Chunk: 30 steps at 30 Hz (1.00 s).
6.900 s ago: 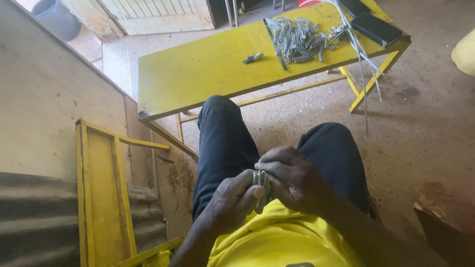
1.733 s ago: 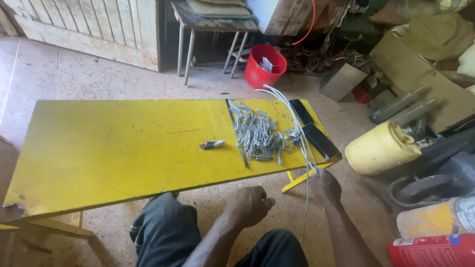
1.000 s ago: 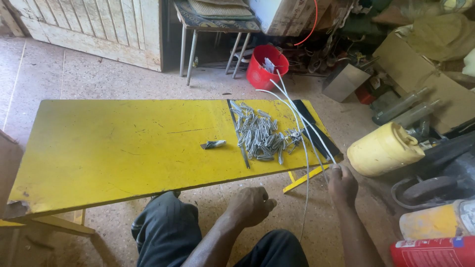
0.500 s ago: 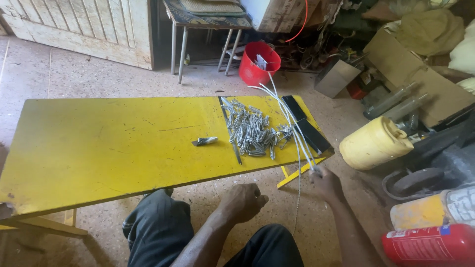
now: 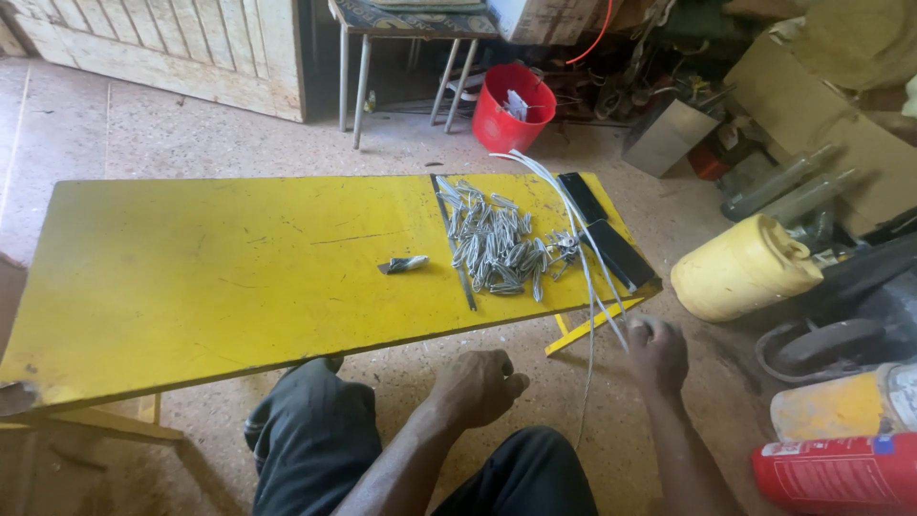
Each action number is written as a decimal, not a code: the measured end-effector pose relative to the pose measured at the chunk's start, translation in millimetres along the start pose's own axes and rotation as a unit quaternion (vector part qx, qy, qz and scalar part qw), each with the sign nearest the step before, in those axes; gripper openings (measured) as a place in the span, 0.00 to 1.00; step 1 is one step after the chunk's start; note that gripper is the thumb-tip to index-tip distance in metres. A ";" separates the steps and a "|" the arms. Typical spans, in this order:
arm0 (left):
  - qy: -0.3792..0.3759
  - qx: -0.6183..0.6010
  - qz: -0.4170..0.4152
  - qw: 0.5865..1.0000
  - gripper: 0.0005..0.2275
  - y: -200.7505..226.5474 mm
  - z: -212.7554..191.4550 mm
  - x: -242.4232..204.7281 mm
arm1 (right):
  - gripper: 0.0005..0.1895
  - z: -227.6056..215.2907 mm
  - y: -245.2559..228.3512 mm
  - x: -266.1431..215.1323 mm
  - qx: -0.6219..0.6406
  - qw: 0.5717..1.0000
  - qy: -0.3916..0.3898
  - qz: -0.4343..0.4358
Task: The person sits and ties a white wire around a small metal object using their hands. They then pick up a long white wire and repeatedly wrap it around a metal rod on the table.
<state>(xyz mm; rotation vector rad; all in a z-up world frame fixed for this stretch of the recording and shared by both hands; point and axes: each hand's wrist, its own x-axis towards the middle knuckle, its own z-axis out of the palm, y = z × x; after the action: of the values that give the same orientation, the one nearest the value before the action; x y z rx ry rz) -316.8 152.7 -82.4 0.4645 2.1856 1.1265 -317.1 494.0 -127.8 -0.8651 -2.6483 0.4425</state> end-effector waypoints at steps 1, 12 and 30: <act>0.000 -0.001 -0.003 1.000 0.17 -2.5 0.7 -0.7 | 0.26 6.0 6.7 5.8 0.000 1.000 -0.003 0.000; 0.016 0.004 -0.010 1.000 0.17 -1.4 -2.3 -2.7 | 0.23 -21.0 -13.4 -4.3 0.153 0.959 -0.129 0.198; 0.050 0.019 0.002 0.999 0.18 -10.8 2.6 -3.3 | 0.31 -1.3 24.0 29.0 0.154 0.971 -0.105 0.149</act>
<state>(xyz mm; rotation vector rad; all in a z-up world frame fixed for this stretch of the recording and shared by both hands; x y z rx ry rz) -312.8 146.2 -91.1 0.4384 2.2978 1.1346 -326.4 530.5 -130.0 -1.1678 -2.5341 1.0421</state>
